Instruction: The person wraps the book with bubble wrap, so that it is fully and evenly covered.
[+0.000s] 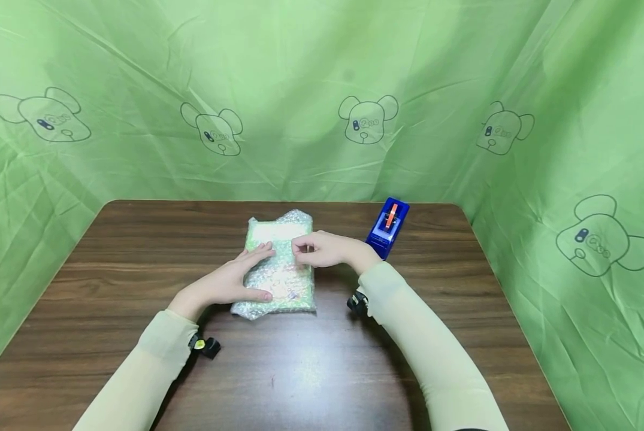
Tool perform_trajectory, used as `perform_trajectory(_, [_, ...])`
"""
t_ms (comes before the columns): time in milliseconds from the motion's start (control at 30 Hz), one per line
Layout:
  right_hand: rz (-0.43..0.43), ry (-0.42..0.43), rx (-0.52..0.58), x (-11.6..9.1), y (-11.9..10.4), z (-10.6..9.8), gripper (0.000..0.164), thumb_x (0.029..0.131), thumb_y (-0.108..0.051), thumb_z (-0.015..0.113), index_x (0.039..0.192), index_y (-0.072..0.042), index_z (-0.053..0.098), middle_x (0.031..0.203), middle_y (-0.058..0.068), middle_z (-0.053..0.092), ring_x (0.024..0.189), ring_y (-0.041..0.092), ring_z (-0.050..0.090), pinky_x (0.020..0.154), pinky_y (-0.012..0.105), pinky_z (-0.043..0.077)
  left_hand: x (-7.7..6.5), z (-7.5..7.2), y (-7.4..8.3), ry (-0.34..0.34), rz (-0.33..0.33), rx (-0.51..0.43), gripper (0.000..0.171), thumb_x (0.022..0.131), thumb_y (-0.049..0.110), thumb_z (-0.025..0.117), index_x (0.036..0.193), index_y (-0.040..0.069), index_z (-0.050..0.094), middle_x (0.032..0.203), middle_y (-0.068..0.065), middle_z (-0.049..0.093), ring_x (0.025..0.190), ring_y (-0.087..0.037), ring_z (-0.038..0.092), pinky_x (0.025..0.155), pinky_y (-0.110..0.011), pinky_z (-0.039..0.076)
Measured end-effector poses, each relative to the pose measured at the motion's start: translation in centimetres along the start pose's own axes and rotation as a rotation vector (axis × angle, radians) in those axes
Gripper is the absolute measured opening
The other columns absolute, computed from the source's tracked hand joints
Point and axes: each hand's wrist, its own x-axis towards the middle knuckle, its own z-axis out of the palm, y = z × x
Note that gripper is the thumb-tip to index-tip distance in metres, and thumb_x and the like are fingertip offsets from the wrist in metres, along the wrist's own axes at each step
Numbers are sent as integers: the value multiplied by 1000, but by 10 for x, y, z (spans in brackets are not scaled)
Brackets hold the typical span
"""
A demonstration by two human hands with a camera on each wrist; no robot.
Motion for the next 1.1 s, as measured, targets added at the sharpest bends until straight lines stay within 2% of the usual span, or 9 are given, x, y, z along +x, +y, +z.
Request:
perform_trajectory(133, [4,-1,-1,5,5,1,23,108,-14,59,87,-17,54,87,6,68,77,14,59,73,29,49,0,1,0,1,0,-1,108,90,54,89,172,11,34,183,-7,16,169,-23,11,137,-51,4])
perform_trajectory(267, [17,4,4,8,10,2,25,111,-14,56,86,-17,53,89,3,69,78,13,59,75,30,49,1,1,-1,0,-1,0,108,90,55,89,172,11,34,183,-6,16,169,-22,11,137,-50,4])
perform_trajectory(400, [42,-4,-8,13,12,1,26,112,-14,57,87,-19,52,85,1,62,71,10,51,72,29,47,2,2,-2,-1,-1,-2,108,90,54,89,172,11,34,183,-6,16,169,-22,11,137,-50,4])
perform_trajectory(600, [74,-33,-51,22,6,-3,26,112,-15,55,87,-19,50,83,1,62,71,11,54,73,30,48,2,2,-3,0,5,-4,108,90,54,88,172,11,33,183,-7,17,169,-23,12,137,-51,4])
perform_trajectory(733, [90,-31,-95,26,3,-4,28,114,-16,53,86,-18,49,80,-4,52,71,10,52,72,28,47,1,2,-2,3,9,0,107,90,54,89,172,11,34,183,-7,17,169,-22,12,137,-50,4])
perform_trajectory(1100, [143,-2,-177,31,5,-3,33,113,-26,61,84,-18,48,75,-6,50,67,9,49,70,29,45,0,-1,1,9,24,-18,105,91,52,89,171,9,35,182,-10,19,169,-28,14,137,-54,5])
